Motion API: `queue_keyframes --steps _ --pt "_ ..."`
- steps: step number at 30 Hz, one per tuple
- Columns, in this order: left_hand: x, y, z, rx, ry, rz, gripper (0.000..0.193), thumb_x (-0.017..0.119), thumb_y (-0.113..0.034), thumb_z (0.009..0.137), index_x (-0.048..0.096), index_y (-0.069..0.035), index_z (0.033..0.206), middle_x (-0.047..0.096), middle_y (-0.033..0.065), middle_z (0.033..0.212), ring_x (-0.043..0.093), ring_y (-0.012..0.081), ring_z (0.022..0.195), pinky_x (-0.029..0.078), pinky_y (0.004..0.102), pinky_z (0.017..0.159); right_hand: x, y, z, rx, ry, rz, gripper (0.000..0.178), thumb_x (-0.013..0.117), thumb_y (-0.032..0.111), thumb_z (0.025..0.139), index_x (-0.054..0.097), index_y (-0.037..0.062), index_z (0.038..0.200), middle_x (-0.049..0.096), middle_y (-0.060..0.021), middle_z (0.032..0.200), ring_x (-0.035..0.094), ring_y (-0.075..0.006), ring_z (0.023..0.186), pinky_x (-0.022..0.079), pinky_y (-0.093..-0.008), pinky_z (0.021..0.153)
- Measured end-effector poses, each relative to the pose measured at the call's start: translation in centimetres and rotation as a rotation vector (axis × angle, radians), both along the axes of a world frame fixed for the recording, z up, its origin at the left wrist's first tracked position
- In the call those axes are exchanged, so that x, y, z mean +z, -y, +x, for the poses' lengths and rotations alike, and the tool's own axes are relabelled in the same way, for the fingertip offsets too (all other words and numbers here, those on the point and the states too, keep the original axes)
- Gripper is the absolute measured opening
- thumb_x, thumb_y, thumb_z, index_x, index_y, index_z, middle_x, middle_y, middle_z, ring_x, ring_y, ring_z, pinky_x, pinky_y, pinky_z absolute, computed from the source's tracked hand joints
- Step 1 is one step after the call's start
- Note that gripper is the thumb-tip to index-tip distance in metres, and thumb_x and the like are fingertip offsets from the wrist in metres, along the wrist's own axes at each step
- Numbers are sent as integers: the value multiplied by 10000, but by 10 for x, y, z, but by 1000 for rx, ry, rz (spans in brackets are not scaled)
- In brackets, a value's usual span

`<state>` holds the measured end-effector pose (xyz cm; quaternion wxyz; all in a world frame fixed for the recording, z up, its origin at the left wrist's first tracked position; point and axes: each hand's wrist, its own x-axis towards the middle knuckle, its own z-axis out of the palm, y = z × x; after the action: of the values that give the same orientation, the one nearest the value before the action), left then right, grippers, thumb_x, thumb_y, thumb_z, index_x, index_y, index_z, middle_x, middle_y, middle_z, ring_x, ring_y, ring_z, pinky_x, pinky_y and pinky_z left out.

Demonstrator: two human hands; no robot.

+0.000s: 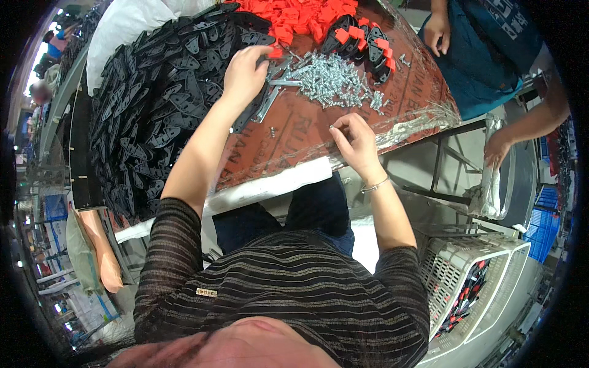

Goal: The person assembles small black plastic parts with red inserts and metal screws at a workbench. They pick up each component, insert the red piece into the black part, and secure it with a screw, repeating the process for multiple units.

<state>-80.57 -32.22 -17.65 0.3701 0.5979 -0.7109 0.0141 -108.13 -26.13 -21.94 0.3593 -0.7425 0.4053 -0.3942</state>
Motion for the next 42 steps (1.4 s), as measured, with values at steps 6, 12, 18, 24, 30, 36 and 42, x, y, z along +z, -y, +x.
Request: queue_keyframes --steps 6,12,18,24,30,36,42 --pt "-10 58 7 161 297 -53 330 645 -85 711 643 -92 1041 621 92 1073 537 307 1031 451 382 879 -3 -1 -6 -128 110 24 191 620 -11 817 610 37 1002 579 -60 852 569 -140 779 459 -258 674" --pt "2 59 40 60 341 -5 331 637 -66 723 642 -95 1052 646 127 1004 580 309 969 460 369 849 1 4 -10 -46 -65 -189 244 597 -30 832 585 20 1070 615 -81 936 610 -154 845 489 -278 714" --pt "41 -29 28 -96 -1268 163 186 634 -73 850 602 4 1016 627 39 886 613 144 789 536 282 703 -14 1 -4 -104 206 57 147 563 -24 871 579 2 1015 641 -82 946 662 -155 853 512 -245 714" --pt "24 -131 17 -132 -1740 363 262 585 -236 907 616 -29 1063 645 57 901 605 139 774 522 278 702 -14 -4 4 -190 394 93 126 641 26 842 592 36 958 652 -47 906 590 -73 801 485 -219 736" --pt "2 -193 -11 -165 -1989 156 239 524 -165 938 576 -43 1137 625 43 1037 603 135 927 546 291 798 28 -93 88 165 568 243 111 629 1 846 559 17 930 634 -43 966 589 -92 855 481 -227 772" --pt "-7 -230 -20 -176 -1873 248 186 585 -17 862 550 -13 1045 634 117 997 641 180 877 558 318 778 38 -111 123 158 742 386 113 617 17 863 548 11 952 642 -67 957 605 -94 829 489 -220 749" --pt "0 -245 -15 -246 -1654 475 306 608 -26 851 500 1 1136 637 90 977 640 164 872 549 313 760 37 -107 123 196 653 477 133 646 65 855 574 7 950 646 -69 947 605 -99 824 488 -225 753"
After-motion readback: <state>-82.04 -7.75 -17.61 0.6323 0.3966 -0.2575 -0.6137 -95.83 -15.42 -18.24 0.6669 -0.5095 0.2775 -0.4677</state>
